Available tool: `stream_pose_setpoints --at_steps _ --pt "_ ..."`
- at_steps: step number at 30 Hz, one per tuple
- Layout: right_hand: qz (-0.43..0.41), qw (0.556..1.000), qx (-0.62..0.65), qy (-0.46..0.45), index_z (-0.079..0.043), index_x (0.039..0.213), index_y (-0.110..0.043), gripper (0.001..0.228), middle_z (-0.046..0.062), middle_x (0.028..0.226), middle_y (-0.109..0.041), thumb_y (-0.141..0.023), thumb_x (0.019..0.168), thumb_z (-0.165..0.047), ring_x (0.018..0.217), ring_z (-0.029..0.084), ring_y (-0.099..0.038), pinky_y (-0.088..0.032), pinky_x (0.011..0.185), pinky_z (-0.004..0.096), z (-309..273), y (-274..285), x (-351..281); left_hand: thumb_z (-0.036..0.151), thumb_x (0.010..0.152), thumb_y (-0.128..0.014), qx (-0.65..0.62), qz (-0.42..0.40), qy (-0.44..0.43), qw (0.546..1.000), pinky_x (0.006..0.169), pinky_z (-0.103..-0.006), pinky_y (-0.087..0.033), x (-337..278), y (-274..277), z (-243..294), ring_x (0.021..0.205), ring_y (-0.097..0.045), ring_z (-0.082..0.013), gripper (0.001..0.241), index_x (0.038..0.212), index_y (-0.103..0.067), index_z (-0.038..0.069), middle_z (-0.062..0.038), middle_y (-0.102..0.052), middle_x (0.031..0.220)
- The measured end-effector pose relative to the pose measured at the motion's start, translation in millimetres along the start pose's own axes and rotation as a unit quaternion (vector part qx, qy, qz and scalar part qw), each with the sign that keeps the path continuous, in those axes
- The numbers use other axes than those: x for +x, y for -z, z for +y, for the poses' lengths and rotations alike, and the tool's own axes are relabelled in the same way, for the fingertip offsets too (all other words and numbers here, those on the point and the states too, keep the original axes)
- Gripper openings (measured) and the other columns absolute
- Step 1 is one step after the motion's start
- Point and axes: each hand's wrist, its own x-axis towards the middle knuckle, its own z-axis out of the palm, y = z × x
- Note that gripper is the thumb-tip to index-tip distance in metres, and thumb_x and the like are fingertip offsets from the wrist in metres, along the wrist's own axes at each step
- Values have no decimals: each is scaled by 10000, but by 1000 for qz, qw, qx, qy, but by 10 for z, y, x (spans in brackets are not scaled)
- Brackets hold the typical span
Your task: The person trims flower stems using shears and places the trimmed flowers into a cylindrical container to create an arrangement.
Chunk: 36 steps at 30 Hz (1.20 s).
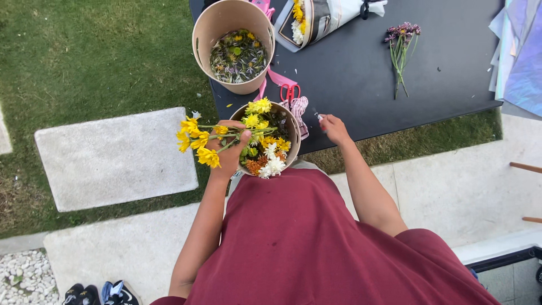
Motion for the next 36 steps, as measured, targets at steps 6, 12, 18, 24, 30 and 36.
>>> stream_pose_setpoints --at_steps 6,12,18,24,30,36 --pt "-67 941 329 33 -165 819 -361 200 197 1360 -660 -380 997 -255 1262 395 -625 -437 884 343 -409 323 -354 185 996 -783 -8 11 15 1000 763 -426 -590 26 -98 -15 855 -709 -238 137 983 -682 94 -93 -684 942" --pt "-142 858 478 123 -138 803 -355 223 251 1417 -598 -390 1008 -220 1314 468 -556 -400 1084 598 -1239 728 -970 166 993 -780 -35 24 18 999 769 -427 -587 -23 -232 -141 880 -714 -225 124 981 -685 86 -100 -701 954" --pt "-278 751 576 166 -171 653 -348 299 256 1266 -693 -413 936 -244 1193 365 -675 -493 1049 545 -1945 863 -1492 153 997 -764 -82 24 40 996 770 -441 -611 -74 -348 -138 882 -724 -238 118 999 -668 85 -108 -703 951" --pt "-269 849 423 168 -65 1065 -484 223 200 958 -663 -405 966 -250 772 335 -737 -636 577 429 -2119 498 -1746 152 976 -779 -105 43 48 992 765 -458 -634 -85 -195 -121 883 -731 -264 141 999 -676 58 -143 -714 947" --pt "-109 888 349 279 -20 1023 -411 207 251 827 -675 -382 1033 -225 569 227 -658 -518 437 302 -2324 90 -2253 100 978 -763 -135 59 77 986 794 -461 -642 -157 40 -143 942 -730 -286 135 1027 -663 24 -182 -714 1021" --pt "-22 968 131 215 -121 945 -572 298 62 636 -704 -364 1056 -302 566 213 -675 -530 564 364 -2528 24 -2353 91 984 -751 -176 64 99 977 835 -430 -653 -184 187 -160 975 -725 -259 141 1015 -636 15 -172 -706 1043"
